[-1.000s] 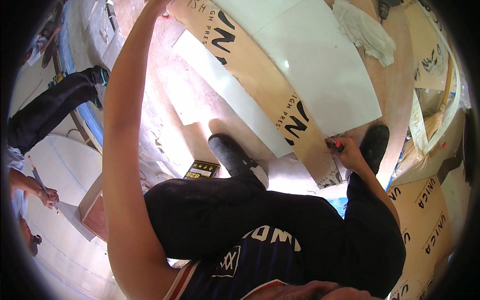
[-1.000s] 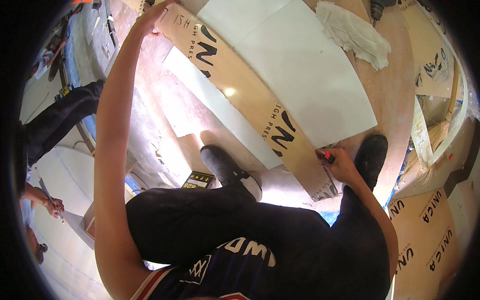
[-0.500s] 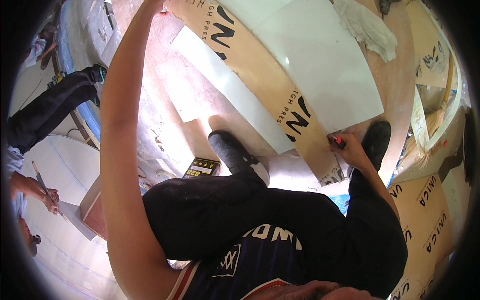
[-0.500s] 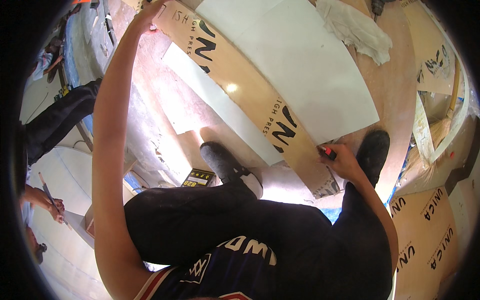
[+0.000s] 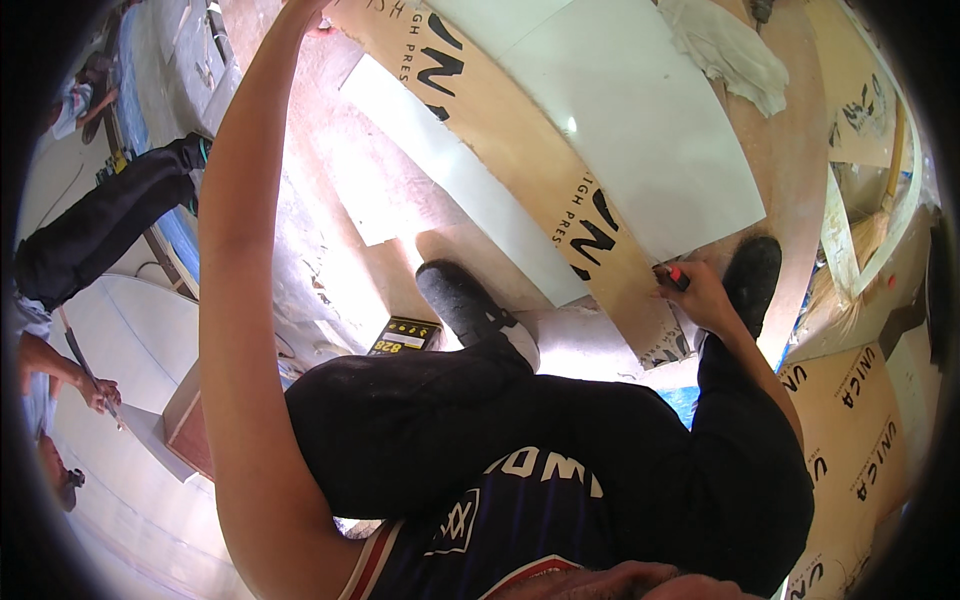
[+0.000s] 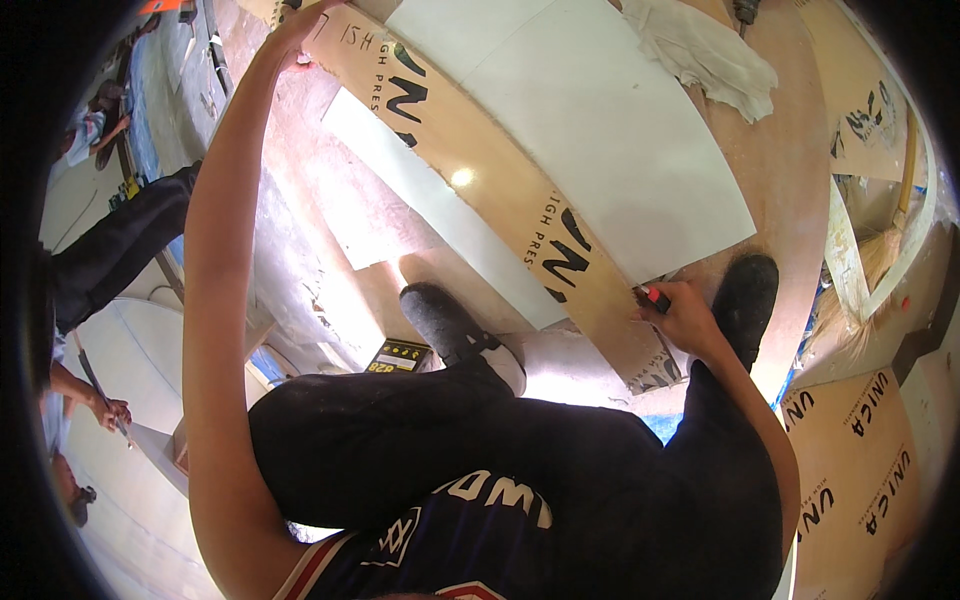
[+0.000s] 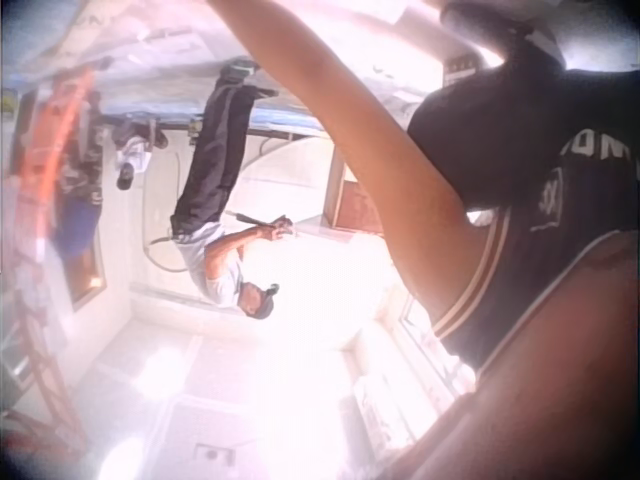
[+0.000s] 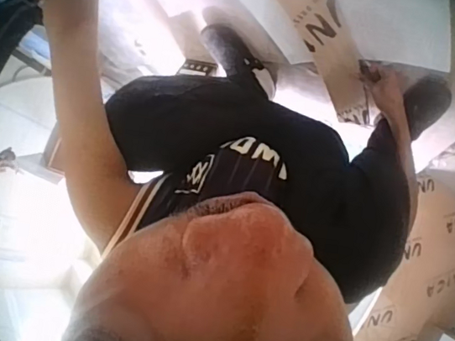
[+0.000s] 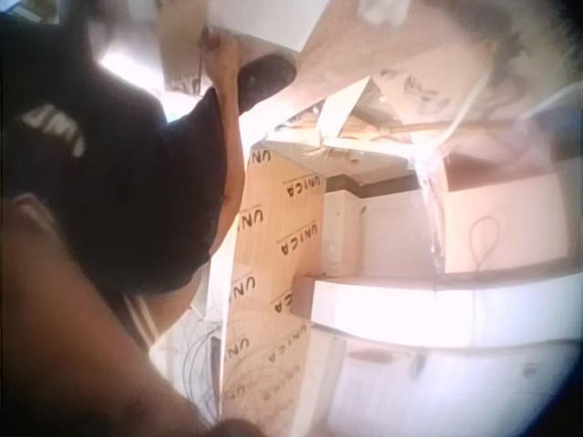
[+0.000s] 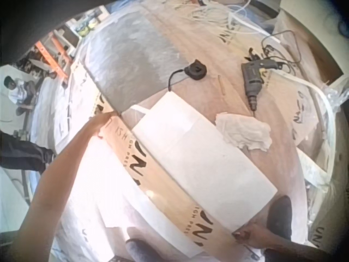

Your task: The person cuts a strip of material from a larger sheet using a utility knife while holding it in place by hand and with a foot.

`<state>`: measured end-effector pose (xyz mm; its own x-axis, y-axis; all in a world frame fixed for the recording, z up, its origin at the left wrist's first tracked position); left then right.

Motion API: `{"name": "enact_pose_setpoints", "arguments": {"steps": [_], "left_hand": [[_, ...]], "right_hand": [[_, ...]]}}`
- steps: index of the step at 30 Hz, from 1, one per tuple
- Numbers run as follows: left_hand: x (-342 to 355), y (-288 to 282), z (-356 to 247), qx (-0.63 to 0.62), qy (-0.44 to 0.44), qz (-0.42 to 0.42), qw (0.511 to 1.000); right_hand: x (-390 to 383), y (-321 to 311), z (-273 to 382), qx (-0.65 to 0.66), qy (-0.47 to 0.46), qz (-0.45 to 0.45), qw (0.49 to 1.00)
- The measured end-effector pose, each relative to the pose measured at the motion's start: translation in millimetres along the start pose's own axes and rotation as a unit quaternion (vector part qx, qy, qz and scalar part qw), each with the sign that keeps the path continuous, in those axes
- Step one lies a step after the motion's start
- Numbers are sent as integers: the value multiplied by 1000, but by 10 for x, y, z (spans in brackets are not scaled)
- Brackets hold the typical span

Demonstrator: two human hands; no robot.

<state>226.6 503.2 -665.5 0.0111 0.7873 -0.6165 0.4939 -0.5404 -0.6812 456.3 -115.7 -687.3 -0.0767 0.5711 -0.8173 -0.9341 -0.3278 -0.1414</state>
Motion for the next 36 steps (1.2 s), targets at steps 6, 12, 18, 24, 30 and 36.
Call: {"name": "enact_pose_setpoints", "arguments": {"steps": [6,12,18,24,30,36], "left_hand": [[-13,26,-26,-20,21,29,999],[91,47,-2,-1,19,63,998],[5,-31,-42,-10,25,-74,997],[47,-17,-22,-32,13,27,999],[-7,-59,-65,9,8,-13,1000],[-172,-33,-133,0,27,-19,999]], "right_hand": [[-10,-72,-104,146,54,-48,987],[-32,-38,-146,222,160,-5,962],[-31,-22,-54,205,133,49,968],[47,134,-183,257,67,61,962],[62,175,-296,232,55,59,969],[4,123,-238,214,74,45,973]]}}
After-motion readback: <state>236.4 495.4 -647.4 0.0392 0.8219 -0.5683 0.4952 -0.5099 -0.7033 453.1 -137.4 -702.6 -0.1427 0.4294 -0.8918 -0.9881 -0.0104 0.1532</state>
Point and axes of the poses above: each hand's wrist, its own x-axis towards the middle knuckle, its own y-axis out of the palm, z = x × y, the point moved 8 cm from there along x, towards the middle knuckle, and after that the axes turned 3 degrees about y, right-handed, at the moved point
